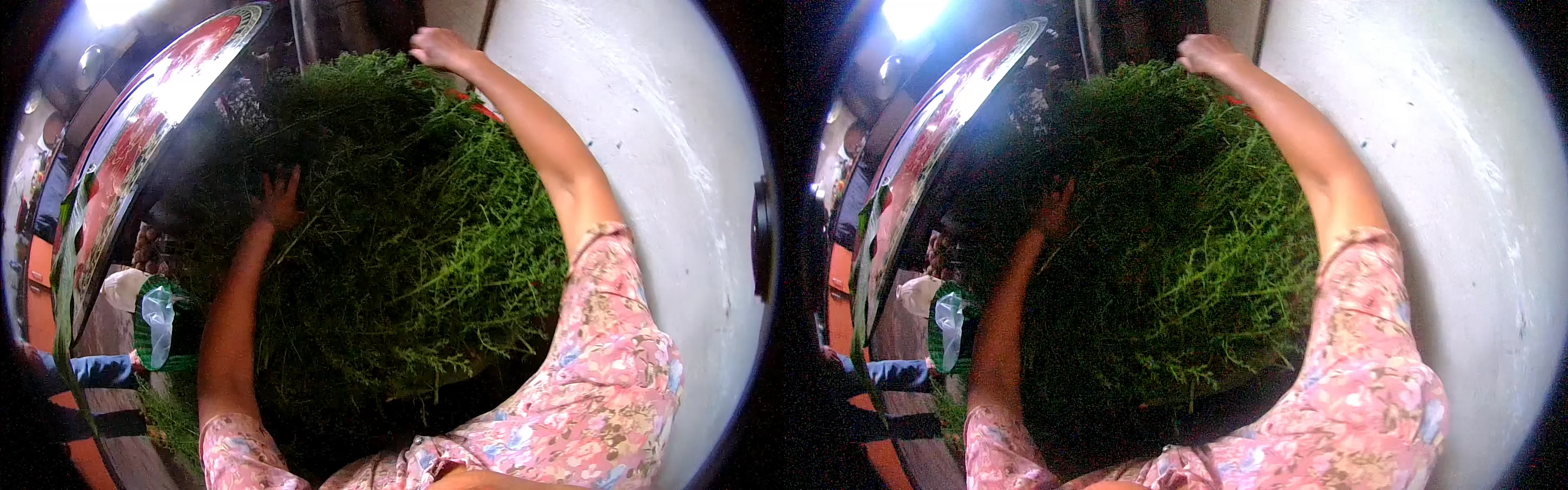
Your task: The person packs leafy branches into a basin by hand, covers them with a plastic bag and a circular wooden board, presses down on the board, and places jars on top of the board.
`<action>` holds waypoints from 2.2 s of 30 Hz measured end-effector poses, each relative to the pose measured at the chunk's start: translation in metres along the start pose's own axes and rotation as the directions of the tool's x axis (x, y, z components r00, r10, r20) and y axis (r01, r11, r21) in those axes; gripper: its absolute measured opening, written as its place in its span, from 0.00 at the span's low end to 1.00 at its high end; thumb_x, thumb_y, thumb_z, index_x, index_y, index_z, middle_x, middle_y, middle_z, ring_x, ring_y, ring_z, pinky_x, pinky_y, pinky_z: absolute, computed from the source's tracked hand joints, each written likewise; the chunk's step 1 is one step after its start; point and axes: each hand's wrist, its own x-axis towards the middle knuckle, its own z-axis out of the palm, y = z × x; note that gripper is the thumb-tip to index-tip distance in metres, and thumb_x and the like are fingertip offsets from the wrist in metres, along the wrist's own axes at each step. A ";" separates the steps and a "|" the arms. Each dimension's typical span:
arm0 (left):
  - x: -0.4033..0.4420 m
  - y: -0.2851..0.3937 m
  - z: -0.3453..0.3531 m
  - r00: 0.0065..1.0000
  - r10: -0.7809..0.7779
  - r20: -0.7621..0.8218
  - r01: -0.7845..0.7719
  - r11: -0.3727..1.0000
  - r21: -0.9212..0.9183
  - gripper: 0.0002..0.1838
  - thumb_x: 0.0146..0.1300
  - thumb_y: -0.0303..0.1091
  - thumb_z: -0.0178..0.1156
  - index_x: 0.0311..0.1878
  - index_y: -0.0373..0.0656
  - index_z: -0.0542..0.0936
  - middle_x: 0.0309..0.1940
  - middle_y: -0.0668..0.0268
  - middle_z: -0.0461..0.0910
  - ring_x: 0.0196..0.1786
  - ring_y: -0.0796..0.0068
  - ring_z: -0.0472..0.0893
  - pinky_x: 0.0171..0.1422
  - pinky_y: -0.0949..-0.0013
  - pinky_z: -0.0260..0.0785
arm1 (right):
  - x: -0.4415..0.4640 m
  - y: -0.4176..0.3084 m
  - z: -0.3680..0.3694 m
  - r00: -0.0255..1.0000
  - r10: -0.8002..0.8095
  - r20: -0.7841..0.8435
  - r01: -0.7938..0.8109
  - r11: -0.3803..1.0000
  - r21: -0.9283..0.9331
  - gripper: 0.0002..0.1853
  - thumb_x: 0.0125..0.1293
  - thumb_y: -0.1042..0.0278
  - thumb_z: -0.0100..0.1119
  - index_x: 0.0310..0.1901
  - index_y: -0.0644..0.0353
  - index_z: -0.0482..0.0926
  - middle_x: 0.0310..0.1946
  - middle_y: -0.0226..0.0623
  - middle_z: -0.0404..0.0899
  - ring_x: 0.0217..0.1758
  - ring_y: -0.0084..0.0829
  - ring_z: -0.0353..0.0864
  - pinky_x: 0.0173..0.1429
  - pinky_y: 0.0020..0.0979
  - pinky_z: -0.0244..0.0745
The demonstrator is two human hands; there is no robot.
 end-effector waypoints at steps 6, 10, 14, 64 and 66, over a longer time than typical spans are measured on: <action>-0.052 0.014 -0.070 0.985 -0.172 -0.002 0.159 0.907 0.391 0.54 0.58 0.51 0.63 0.74 0.63 0.32 0.75 0.53 0.38 0.74 0.36 0.35 0.65 0.20 0.38 | 0.116 -0.088 0.100 0.893 0.402 -0.204 -0.360 0.908 0.215 0.43 0.61 0.28 0.40 0.73 0.40 0.44 0.74 0.37 0.44 0.74 0.52 0.48 0.73 0.58 0.47; -0.052 0.009 -0.058 0.993 -0.115 0.039 0.100 0.958 0.267 0.52 0.60 0.47 0.61 0.74 0.62 0.32 0.74 0.52 0.40 0.73 0.33 0.37 0.63 0.18 0.37 | 0.130 -0.088 0.138 0.526 0.785 0.327 -0.773 0.280 0.570 0.53 0.59 0.20 0.26 0.73 0.57 0.39 0.73 0.46 0.46 0.74 0.52 0.50 0.72 0.57 0.46; -0.039 0.005 -0.038 0.991 -0.127 -0.039 0.133 0.958 0.255 0.51 0.61 0.41 0.60 0.74 0.61 0.31 0.74 0.52 0.40 0.73 0.34 0.39 0.63 0.18 0.36 | 0.116 -0.095 0.128 0.931 0.248 0.267 -0.365 0.654 0.663 0.40 0.66 0.31 0.35 0.71 0.53 0.55 0.71 0.43 0.54 0.71 0.42 0.60 0.69 0.51 0.56; 0.012 -0.063 -0.132 0.887 -0.212 -0.410 0.320 0.923 0.215 0.38 0.64 0.64 0.44 0.57 0.33 0.72 0.65 0.43 0.61 0.71 0.46 0.54 0.70 0.37 0.45 | 0.054 -0.232 0.130 0.973 -0.156 0.173 0.221 0.850 -0.477 0.38 0.61 0.24 0.31 0.71 0.21 0.40 0.74 0.33 0.45 0.74 0.56 0.42 0.66 0.76 0.42; -0.007 -0.048 -0.114 0.893 -0.083 -0.442 0.256 0.901 0.349 0.35 0.65 0.62 0.44 0.53 0.35 0.75 0.62 0.44 0.65 0.69 0.46 0.58 0.68 0.36 0.48 | 0.052 -0.231 0.144 0.990 -0.143 -0.005 0.133 0.936 -0.327 0.38 0.61 0.25 0.36 0.71 0.20 0.40 0.73 0.34 0.47 0.73 0.58 0.44 0.64 0.77 0.45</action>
